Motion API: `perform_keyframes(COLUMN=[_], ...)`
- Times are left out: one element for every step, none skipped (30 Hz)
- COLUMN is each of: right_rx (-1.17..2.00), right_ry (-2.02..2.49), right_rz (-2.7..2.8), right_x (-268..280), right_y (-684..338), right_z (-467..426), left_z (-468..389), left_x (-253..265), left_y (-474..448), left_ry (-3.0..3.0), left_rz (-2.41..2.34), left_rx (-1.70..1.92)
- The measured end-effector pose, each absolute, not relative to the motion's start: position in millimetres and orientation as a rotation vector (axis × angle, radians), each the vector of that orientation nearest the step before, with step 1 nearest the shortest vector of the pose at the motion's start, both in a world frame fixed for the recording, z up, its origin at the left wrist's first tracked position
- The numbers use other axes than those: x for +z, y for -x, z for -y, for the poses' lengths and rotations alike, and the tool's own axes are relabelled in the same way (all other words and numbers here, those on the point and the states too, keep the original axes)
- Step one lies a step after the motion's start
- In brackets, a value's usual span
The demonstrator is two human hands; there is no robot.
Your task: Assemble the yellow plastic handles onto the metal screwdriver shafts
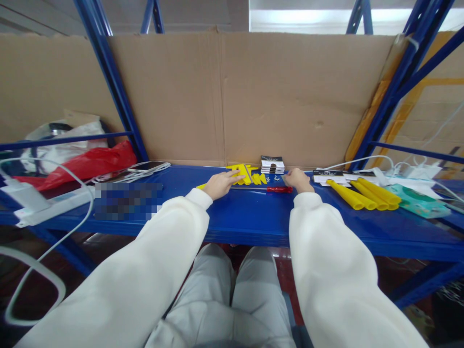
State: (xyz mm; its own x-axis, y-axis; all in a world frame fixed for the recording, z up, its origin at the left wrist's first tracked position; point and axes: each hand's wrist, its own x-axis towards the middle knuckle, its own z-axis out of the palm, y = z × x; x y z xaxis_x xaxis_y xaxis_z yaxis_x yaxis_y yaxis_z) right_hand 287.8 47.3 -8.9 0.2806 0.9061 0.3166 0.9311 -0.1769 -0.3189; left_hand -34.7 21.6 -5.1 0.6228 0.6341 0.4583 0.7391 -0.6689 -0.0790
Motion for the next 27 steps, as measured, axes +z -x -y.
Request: perform_keyframes(right_rx=[-0.091, -0.102, -0.094, -0.068, -0.016, 0.046, 0.116, 0.183, 0.244, 0.299, 0.346, 0.388, 0.430, 0.469, 0.508, 0.550, 0.590, 0.627, 0.657, 0.683, 0.703, 0.716, 0.723, 0.720, 0.704, 0.677, 0.638], right_ry=[2.072, 1.987, 1.876, 1.755, 1.639, 1.532, 1.452, 1.404, 1.375, 1.354, 1.340, 1.330, 1.322, 1.316, 1.314, 1.318, 1.332, 1.355, 1.382, 1.408, 1.430, 1.441, 1.447, 1.460, 1.473, 1.496, 1.537], right_rz=[1.630, 1.656, 1.695, 1.748, 1.815, 1.876, 1.928, 1.961, 1.981, 1.991, 1.991, 1.982, 1.968, 1.946, 1.916, 1.877, 1.824, 1.753, 1.664, 1.564, 1.456, 1.353, 1.261, 1.177, 1.119, 1.074, 1.039], right_x=[-4.9, -1.9, 0.0, 0.8, 0.6, -0.5, -2.2, -4.1, -6.0, -7.7, -9.1, -10.1, -10.6, -10.6, -10.2, -9.2, -7.6, -5.5, -3.0, -0.3, 2.4, 4.6, 6.1, 6.7, 6.1, 4.3, 1.5], right_y=[-281.5, -274.6, -267.6, -260.4, -253.5, -246.8, -240.6, -235.0, -229.9, -225.5, -221.7, -218.4, -215.6, -213.1, -210.9, -209.2, -208.0, -207.6, -208.3, -210.3, -213.7, -218.6, -224.9, -232.2, -240.2, -248.5, -256.5], right_z=[-45.7, -45.0, -45.1, -45.8, -47.0, -48.2, -49.3, -50.0, -50.2, -50.0, -49.3, -48.2, -47.0, -45.6, -44.2, -42.8, -41.5, -40.2, -39.1, -38.3, -37.7, -37.5, -37.8, -38.5, -39.8, -41.8, -44.3], left_z=[-20.9, -20.7, -21.0, -21.5, -22.2, -22.9, -23.6, -24.2, -24.5, -24.6, -24.5, -24.1, -23.5, -22.9, -22.3, -21.8, -21.5, -21.5, -21.7, -22.1, -22.6, -23.1, -23.4, -23.6, -23.4, -22.9, -22.2], left_x=[-5.8, -6.6, -7.4, -8.2, -8.9, -9.5, -10.0, -10.5, -10.8, -11.0, -11.0, -10.9, -10.8, -10.5, -10.2, -10.0, -9.8, -9.7, -9.7, -9.8, -10.0, -10.2, -10.4, -10.5, -10.4, -10.2, -9.8], left_y=[31.9, 29.4, 27.5, 26.1, 25.1, 24.6, 24.3, 24.3, 24.2, 24.2, 24.1, 23.9, 23.7, 23.5, 23.4, 23.4, 23.6, 23.9, 24.3, 24.8, 25.2, 25.6, 25.9, 26.0, 26.0, 25.8, 25.6], left_ry=[2.586, 2.581, 2.574, 2.566, 2.556, 2.545, 2.535, 2.524, 2.515, 2.508, 2.504, 2.501, 2.499, 2.499, 2.499, 2.499, 2.498, 2.498, 2.497, 2.495, 2.492, 2.490, 2.489, 2.489, 2.491, 2.494, 2.498], left_rz=[1.066, 1.013, 0.961, 0.915, 0.878, 0.850, 0.830, 0.818, 0.810, 0.806, 0.804, 0.806, 0.810, 0.813, 0.813, 0.813, 0.813, 0.813, 0.813, 0.811, 0.808, 0.804, 0.800, 0.798, 0.800, 0.805, 0.813], left_rx=[-0.526, -0.474, -0.427, -0.388, -0.358, -0.337, -0.325, -0.318, -0.315, -0.312, -0.308, -0.302, -0.296, -0.293, -0.295, -0.301, -0.310, -0.319, -0.326, -0.329, -0.331, -0.333, -0.335, -0.338, -0.339, -0.338, -0.334])
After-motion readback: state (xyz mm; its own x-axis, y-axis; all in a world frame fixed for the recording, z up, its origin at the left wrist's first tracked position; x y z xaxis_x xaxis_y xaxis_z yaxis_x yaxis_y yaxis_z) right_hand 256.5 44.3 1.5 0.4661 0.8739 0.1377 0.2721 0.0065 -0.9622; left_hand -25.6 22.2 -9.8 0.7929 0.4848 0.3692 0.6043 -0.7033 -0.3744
